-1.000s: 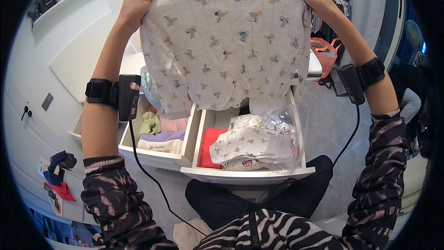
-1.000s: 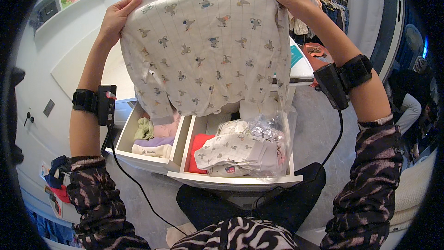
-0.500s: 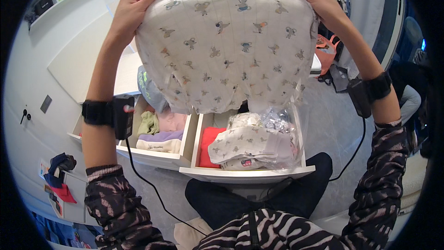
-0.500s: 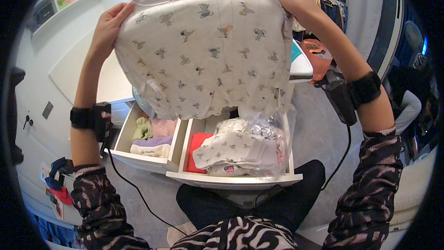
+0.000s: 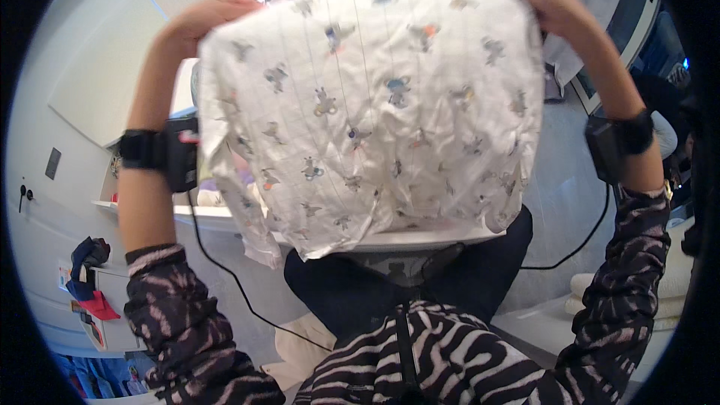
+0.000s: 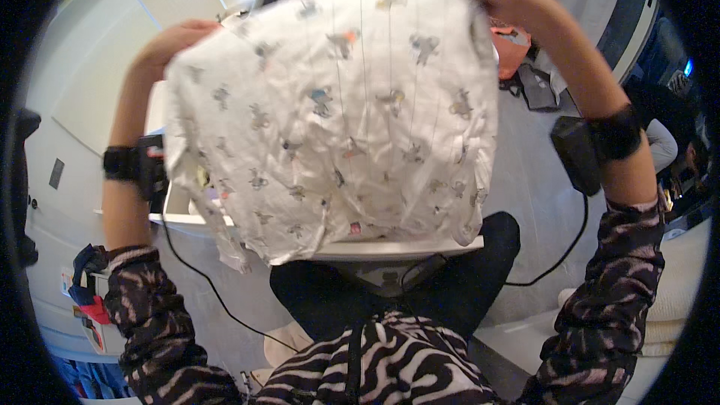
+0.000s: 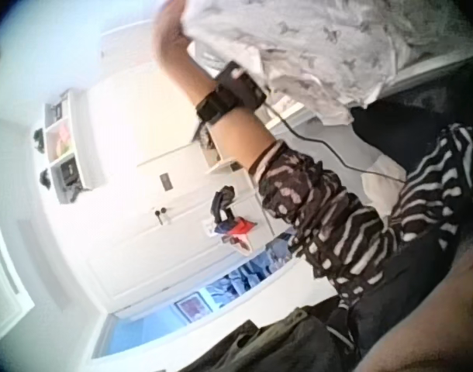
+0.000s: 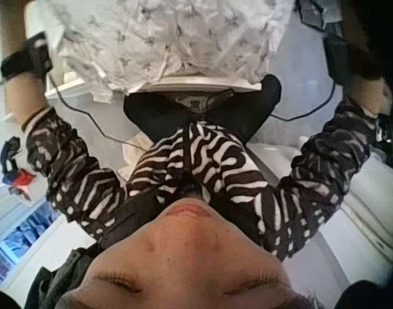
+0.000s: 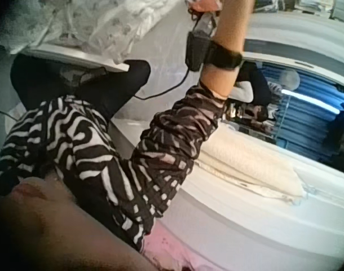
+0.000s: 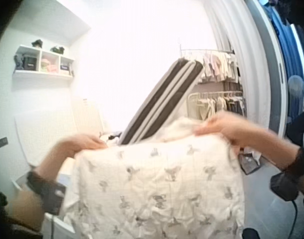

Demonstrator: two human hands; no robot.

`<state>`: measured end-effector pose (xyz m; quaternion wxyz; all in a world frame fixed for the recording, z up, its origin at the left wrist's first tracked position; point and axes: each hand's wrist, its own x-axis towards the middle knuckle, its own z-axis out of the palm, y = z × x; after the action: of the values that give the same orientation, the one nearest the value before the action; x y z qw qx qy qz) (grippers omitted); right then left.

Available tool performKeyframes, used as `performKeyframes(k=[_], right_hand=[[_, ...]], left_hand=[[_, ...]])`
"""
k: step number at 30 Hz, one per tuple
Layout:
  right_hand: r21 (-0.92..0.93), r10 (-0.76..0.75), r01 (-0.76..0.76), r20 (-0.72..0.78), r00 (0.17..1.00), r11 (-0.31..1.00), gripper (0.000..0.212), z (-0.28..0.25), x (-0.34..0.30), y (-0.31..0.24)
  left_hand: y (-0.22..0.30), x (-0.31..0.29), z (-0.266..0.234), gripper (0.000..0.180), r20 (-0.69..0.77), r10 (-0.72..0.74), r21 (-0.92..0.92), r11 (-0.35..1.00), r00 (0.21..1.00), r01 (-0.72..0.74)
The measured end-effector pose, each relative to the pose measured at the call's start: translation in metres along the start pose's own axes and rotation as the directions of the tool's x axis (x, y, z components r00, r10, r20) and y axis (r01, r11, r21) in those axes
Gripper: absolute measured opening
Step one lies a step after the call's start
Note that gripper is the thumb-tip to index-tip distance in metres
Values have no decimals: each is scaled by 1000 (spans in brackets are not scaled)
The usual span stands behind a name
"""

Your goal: The person sits on the floor and opens a drawer, then picks up and folds several baby garments including a grey hoodie, a red dinosaur sweater, and patterned onesies. The person places the folded items back into the drawer.

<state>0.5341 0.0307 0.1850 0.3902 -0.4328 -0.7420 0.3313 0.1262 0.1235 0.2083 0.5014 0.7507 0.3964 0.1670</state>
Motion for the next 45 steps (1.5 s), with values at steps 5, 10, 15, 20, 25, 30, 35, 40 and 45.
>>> performKeyframes(k=[5,10,15,20,25,30,35,40,45], right_hand=[[-468,209,-224,-85,974,855,32,45,7,106],[-572,196,-243,-143,970,784,29,52,-10,123],[-485,254,-290,-141,957,825,30,61,-25,132],[-505,259,-247,-49,965,827,31,56,-56,156],[-434,304,-277,-9,953,857,34,61,-88,162],[-434,294,-281,-40,955,856,34,62,-90,156],[-398,328,-307,-16,945,865,29,57,-90,154],[-305,346,-319,36,938,897,25,52,-93,166],[-201,374,-369,-15,927,907,25,50,-87,178]], left_hand=[[-108,64,74,22,-348,-147,195,955,926,225],[-139,79,106,16,-357,-97,87,987,929,136],[-141,68,131,20,-503,132,422,900,854,110],[-119,25,190,15,-242,161,263,960,957,-94],[-96,-49,269,18,-59,344,395,870,937,-295],[-104,-81,329,34,291,628,661,414,722,-626],[-125,-73,340,26,156,619,741,441,770,-506],[-116,-83,330,25,-33,477,408,809,878,-424],[-92,-96,315,14,-41,284,91,956,958,-280]])
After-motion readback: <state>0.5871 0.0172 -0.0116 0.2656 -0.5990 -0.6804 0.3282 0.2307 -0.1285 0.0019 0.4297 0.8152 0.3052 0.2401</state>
